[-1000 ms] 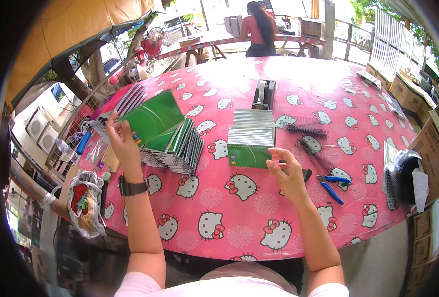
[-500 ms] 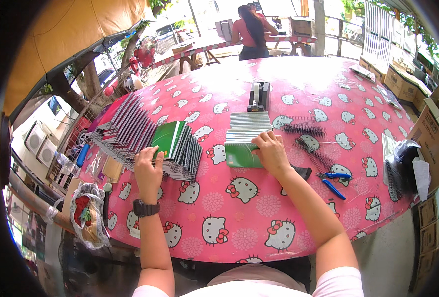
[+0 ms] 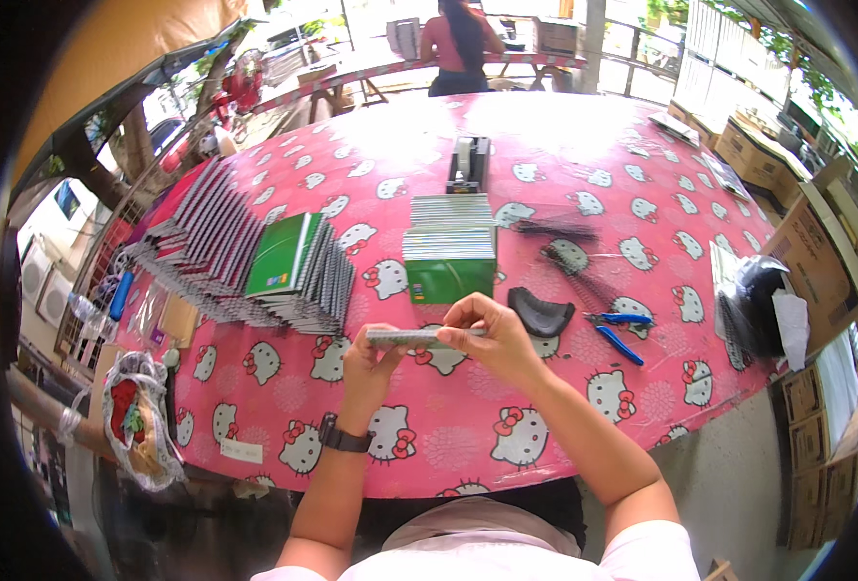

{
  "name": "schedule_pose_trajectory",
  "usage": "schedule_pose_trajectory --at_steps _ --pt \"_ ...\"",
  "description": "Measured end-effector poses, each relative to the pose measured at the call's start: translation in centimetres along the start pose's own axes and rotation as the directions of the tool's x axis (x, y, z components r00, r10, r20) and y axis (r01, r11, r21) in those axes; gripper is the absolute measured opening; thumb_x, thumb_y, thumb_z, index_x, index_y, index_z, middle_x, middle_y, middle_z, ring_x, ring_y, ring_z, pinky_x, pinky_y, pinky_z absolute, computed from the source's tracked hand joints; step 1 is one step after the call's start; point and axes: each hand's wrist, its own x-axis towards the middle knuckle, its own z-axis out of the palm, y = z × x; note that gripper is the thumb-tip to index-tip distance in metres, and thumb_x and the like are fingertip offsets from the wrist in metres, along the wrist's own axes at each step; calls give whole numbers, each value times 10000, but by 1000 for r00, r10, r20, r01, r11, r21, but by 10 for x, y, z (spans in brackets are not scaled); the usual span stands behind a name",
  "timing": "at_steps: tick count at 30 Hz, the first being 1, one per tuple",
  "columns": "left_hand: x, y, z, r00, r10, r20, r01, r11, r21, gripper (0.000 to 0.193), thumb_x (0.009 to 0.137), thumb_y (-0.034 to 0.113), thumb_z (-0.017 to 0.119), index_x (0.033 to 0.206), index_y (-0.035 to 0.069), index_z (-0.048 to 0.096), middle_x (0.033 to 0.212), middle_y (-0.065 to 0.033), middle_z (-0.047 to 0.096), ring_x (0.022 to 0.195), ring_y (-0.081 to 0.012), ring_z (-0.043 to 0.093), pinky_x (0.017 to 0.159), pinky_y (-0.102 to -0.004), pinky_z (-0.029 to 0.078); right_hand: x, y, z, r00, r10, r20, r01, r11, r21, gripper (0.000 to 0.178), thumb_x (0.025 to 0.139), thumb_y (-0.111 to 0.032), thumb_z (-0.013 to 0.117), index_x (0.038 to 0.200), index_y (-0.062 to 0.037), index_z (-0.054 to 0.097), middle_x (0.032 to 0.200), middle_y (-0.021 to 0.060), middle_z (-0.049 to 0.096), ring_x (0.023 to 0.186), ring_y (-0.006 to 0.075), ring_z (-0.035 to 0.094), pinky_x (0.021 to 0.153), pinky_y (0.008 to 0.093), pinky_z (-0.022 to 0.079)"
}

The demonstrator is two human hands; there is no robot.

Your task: The person assembles spiral-bound notebooks by inserting a metal coil into the punched holes of green covers and paper stacks. They use pliers to secure the coil ends and place finished notebooks into a growing stack on the table.

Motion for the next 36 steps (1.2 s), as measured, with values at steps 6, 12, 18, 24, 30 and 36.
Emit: schedule_pose_trajectory --at_steps 6,12,18,24,30,36 --pt "-4 36 27 949 259 -179 -170 900 402 494 753 11 675 1221 32 518 1016 -108 646 952 -222 614 872 -368 441 -1 47 1 992 -42 -120 58 989 133 88 871 -68 649 930 -32 595 840 -21 584 780 38 497 707 202 411" --pt "-13 41 46 892 429 138 -412 651 637 448 770 -18 576 1192 123 629 929 -39 651 860 -196 596 808 -351 410 11 25 -29 998 -52 41 53 998 -43 83 838 -49 661 917 -29 644 807 0 618 724 80 558 620 248 452" --pt "18 50 45 881 431 196 -462 691 556 350 771 -8 602 1068 147 704 900 -28 671 815 -201 599 760 -328 407 60 71 -154 905 -324 -277 -193 268 -944 207 742 -166 712 933 -104 661 1022 70 611 1004 261 547 833 403 455" --pt "24 37 43 856 473 210 -502 659 560 372 764 10 612 1099 153 685 918 15 648 851 -167 590 772 -322 411 62 78 -154 896 -387 -218 -106 291 -951 178 760 -108 668 933 -71 649 949 88 592 953 278 550 848 407 452" --pt "21 39 27 856 449 257 -503 603 619 411 760 -1 593 1112 189 690 895 14 641 809 -174 569 748 -321 388 53 32 -146 787 -567 -243 -30 358 -933 312 828 14 535 1123 -54 611 876 108 574 883 287 558 747 398 465" --pt "21 35 29 852 463 244 -512 641 572 445 734 -26 596 1112 189 689 899 0 637 800 -190 557 746 -329 388 28 -21 -105 922 -379 -84 156 560 -814 253 830 0 583 1078 -28 628 848 128 575 713 267 583 655 364 470"
